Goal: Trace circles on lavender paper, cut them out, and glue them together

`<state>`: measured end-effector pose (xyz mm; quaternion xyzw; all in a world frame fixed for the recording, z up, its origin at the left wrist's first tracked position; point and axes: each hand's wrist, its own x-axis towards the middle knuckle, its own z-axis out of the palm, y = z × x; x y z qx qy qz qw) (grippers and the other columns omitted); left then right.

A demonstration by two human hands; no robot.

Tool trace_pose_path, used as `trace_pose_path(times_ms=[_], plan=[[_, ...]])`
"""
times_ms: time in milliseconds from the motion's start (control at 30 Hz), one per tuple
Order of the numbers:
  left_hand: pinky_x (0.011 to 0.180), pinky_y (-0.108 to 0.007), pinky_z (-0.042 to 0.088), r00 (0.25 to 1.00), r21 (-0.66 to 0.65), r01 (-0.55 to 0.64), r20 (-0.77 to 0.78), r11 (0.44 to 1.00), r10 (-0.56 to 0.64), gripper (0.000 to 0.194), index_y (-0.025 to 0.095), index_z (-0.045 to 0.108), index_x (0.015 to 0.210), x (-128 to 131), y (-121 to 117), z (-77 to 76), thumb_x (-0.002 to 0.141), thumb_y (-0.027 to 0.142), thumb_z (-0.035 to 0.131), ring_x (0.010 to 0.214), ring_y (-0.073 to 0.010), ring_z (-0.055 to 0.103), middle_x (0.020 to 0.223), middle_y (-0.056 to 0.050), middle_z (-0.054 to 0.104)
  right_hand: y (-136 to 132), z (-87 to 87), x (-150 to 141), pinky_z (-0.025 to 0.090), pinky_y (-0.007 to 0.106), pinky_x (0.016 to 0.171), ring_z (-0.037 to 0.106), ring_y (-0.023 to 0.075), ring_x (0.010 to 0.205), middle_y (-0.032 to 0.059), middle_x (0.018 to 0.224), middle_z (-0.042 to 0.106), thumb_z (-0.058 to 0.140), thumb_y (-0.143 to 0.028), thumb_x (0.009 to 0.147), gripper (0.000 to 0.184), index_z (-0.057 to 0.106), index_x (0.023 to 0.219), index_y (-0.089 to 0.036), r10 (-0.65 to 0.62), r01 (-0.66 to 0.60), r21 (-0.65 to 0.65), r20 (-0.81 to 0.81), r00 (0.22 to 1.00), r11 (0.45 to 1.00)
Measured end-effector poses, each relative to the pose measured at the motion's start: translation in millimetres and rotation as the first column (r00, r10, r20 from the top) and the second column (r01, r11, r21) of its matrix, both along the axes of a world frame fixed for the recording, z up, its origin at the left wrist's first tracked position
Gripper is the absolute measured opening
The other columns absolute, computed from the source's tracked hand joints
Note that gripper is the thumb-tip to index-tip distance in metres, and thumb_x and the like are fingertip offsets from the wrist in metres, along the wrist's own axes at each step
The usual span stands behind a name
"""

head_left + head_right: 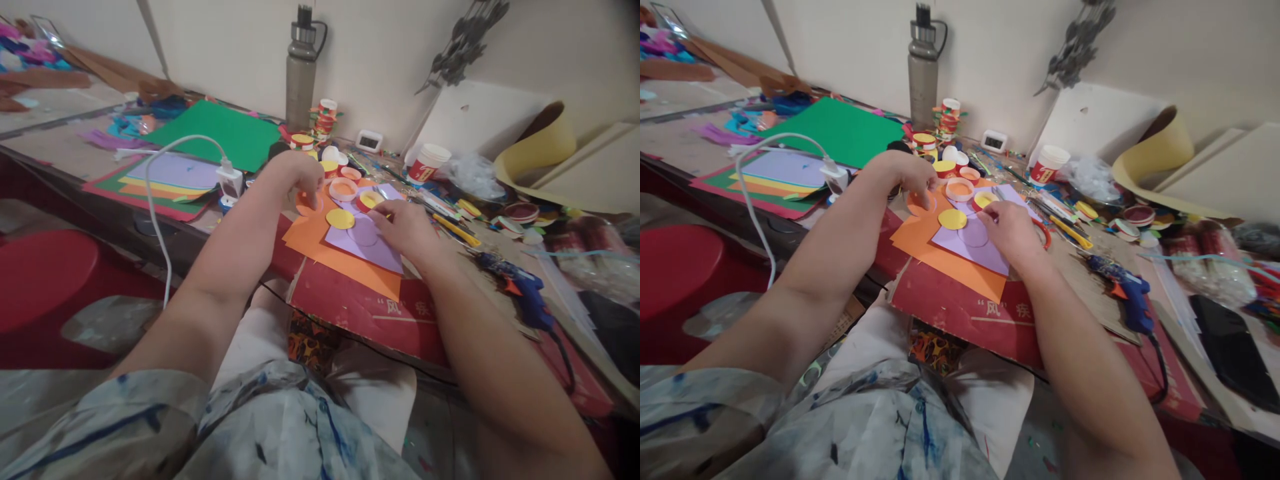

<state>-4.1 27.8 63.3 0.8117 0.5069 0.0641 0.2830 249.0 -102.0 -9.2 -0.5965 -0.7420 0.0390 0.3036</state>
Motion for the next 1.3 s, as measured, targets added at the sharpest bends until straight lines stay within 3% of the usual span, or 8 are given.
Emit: trace_pose_path(times_ms=[100, 267, 467, 600, 800, 1033, 1167, 1300], plan=[[0.093, -0.028, 0.047, 0.984, -0.015, -0.007, 0.18, 1.0, 0.01, 0.024, 0.021, 0.07, 0.066, 6.4, -15.8, 10.9, 0.064, 0.014, 0.093, 0.106, -0.0264, 0.072, 0.071, 0.0, 0.062, 0.0, 4.1, 0.2, 0.054, 0.043, 0.079, 0.07, 0.026, 0.081, 0.0117, 0.09, 0.08, 0.066, -0.053, 0.105, 0.036, 0.082, 0.095, -0.022, -0.037, 0.039, 0.027, -0.073, 0.997, 0.999], [0.086, -0.028, 0.049, 0.83, 0.113, 0.138, 0.528, 0.984, -0.177, 0.022, 0.018, 0.071, 0.075, 37.0, -40.1, 10.8, 0.069, 0.009, 0.091, 0.092, -0.0183, 0.069, 0.077, 0.0, 0.065, -1.6, 12.8, 0.0, 0.053, 0.039, 0.074, 0.071, 0.0246, 0.086, 0.0114, 0.099, 0.078, 0.041, -0.076, 0.111, 0.063, 0.074, 0.104, -0.023, 0.048, -0.024, 0.082, -0.298, 0.953, 0.996], [0.076, -0.027, 0.055, 0.771, 0.102, 0.257, 0.578, 0.961, -0.268, 0.027, 0.016, 0.072, 0.074, 65.8, -53.1, -5.6, 0.065, 0.005, 0.096, 0.078, -0.0142, 0.069, 0.073, 0.0, 0.066, -7.2, 21.6, -5.2, 0.043, 0.037, 0.066, 0.056, 0.0205, 0.066, 0.0036, 0.065, 0.057, 0.042, -0.085, 0.106, 0.07, 0.054, 0.072, -0.026, 0.02, 0.002, 0.099, -0.222, 0.975, 0.995], [0.073, -0.026, 0.059, 0.771, -0.009, 0.242, 0.609, 0.97, -0.187, 0.021, 0.018, 0.077, 0.079, 65.9, -56.9, -7.6, 0.071, 0.015, 0.097, 0.075, -0.0155, 0.074, 0.07, 0.001, 0.068, -8.5, 26.6, -3.3, 0.043, 0.038, 0.066, 0.054, 0.0211, 0.067, 0.0041, 0.064, 0.054, 0.045, -0.087, 0.104, 0.071, 0.048, 0.067, -0.027, -0.024, 0.071, 0.207, -0.219, 0.975, 0.976], [0.075, -0.027, 0.064, 0.762, -0.05, 0.251, 0.626, 0.967, -0.165, 0.017, 0.018, 0.079, 0.077, 65.3, -55.4, -10.2, 0.074, 0.017, 0.096, 0.076, -0.0178, 0.079, 0.067, -0.002, 0.073, -7.2, 26.5, -0.5, 0.041, 0.038, 0.058, 0.053, 0.0216, 0.059, 0.0038, 0.059, 0.051, 0.029, -0.092, 0.104, 0.075, 0.049, 0.069, -0.029, -0.041, 0.065, 0.044, -0.407, 0.912, 0.997], [0.072, -0.023, 0.062, 0.762, -0.029, 0.35, 0.591, 0.936, -0.266, 0.006, 0.018, 0.086, 0.087, 68.1, -55.8, -14.8, 0.087, 0.024, 0.087, 0.071, -0.0145, 0.08, 0.077, -0.003, 0.081, -7.9, 28.3, 1.4, 0.048, 0.04, 0.069, 0.055, 0.0212, 0.07, 0.0041, 0.067, 0.055, 0.055, -0.085, 0.101, 0.068, 0.05, 0.068, -0.027, -0.086, 0.171, 0.265, -0.304, 0.949, 0.949], [0.082, -0.026, 0.065, 0.685, 0.3, 0.28, 0.603, 0.912, -0.409, 0.005, 0.019, 0.088, 0.093, 73.9, -38.4, -27.5, 0.092, 0.02, 0.083, 0.08, -0.0163, 0.083, 0.086, -0.004, 0.084, -0.1, 25.3, 4.3, 0.05, 0.036, 0.062, 0.059, 0.0187, 0.068, 0.0046, 0.079, 0.063, 0.043, -0.101, 0.094, 0.078, 0.064, 0.083, -0.027, 0.036, 0.102, 0.184, -0.625, 0.78, 0.978], [0.109, -0.038, 0.064, 0.598, 0.653, 0.213, 0.501, 0.727, -0.626, 0.014, 0.023, 0.088, 0.098, 80.4, -14.9, -45.5, 0.098, 0.016, 0.076, 0.113, -0.0202, 0.084, 0.111, -0.006, 0.088, 10.7, 19.1, 0.6, 0.047, 0.029, 0.05, 0.058, 0.0148, 0.062, 0.0025, 0.084, 0.066, 0.06, -0.103, 0.083, 0.077, 0.065, 0.092, -0.027, -0.042, 0.002, -0.047, -0.882, 0.47, 0.999]])
